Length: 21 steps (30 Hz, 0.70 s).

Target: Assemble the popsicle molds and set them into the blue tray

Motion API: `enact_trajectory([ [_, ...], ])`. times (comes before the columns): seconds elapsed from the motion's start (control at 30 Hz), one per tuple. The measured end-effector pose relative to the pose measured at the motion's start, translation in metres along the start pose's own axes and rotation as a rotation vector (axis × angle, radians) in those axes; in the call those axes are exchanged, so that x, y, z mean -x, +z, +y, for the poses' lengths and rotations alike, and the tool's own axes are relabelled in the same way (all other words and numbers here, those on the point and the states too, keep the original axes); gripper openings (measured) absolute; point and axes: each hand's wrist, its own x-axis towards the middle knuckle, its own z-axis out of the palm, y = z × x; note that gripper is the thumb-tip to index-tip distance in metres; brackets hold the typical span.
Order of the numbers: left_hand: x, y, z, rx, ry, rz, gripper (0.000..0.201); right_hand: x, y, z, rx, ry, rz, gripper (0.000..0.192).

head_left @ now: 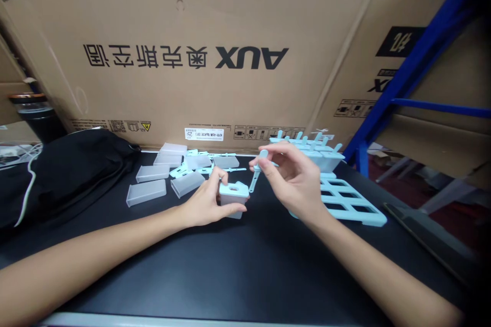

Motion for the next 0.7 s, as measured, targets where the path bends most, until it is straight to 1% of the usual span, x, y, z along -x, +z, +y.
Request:
enact_trajectory([
  [0.1, 0.000, 0.000, -0.001, -0.035, 0.010, 0.005, 0.053, 0.005, 0.010, -0.004, -0.001, -0.029, 0.072, 0.012],
  [0.17, 0.000, 0.000, -0.001, -0.073, 0.027, 0.007, 0.052, 0.007, 0.013, -0.007, 0.009, 0.018, 0.087, 0.013],
  [0.2, 0.000, 0.000, -0.002, -0.099, 0.040, 0.012, 0.052, 0.008, 0.014, -0.008, 0.008, 0.055, 0.059, 0.014],
  [0.23, 0.000, 0.000, -0.002, -0.132, 0.054, 0.024, 0.052, 0.010, 0.014, -0.008, 0.011, 0.094, 0.007, 0.014],
  [0.3, -0.001, -0.001, -0.003, -0.207, 0.087, 0.065, 0.052, 0.013, 0.015, -0.005, 0.064, 0.139, -0.169, 0.012],
  [0.4, -0.001, -0.001, -0.004, -0.286, 0.124, 0.102, 0.051, 0.016, 0.013, -0.001, 0.259, 0.064, -0.459, 0.012],
  [0.47, 0.000, -0.001, -0.003, -0.311, 0.124, 0.041, 0.051, 0.014, 0.010, 0.000, 0.379, -0.002, -0.589, 0.014],
  [0.5, 0.000, -0.001, -0.003, -0.328, 0.110, -0.012, 0.053, 0.011, 0.007, -0.002, 0.415, -0.012, -0.645, 0.016],
  [0.57, 0.000, -0.001, -0.001, -0.374, 0.075, -0.122, 0.056, 0.005, -0.003, -0.006, 0.445, 0.013, -0.783, 0.022],
  [0.63, 0.001, -0.002, 0.002, -0.419, 0.073, -0.195, 0.056, -0.005, -0.019, -0.012, 0.448, 0.063, -0.915, 0.026],
  [0.67, 0.001, -0.002, 0.003, -0.439, 0.092, -0.213, 0.054, -0.010, -0.030, -0.015, 0.457, 0.094, -0.945, 0.028],
  [0.7, 0.001, -0.001, 0.004, -0.459, 0.120, -0.222, 0.051, -0.014, -0.044, -0.018, 0.483, 0.134, -0.942, 0.030],
])
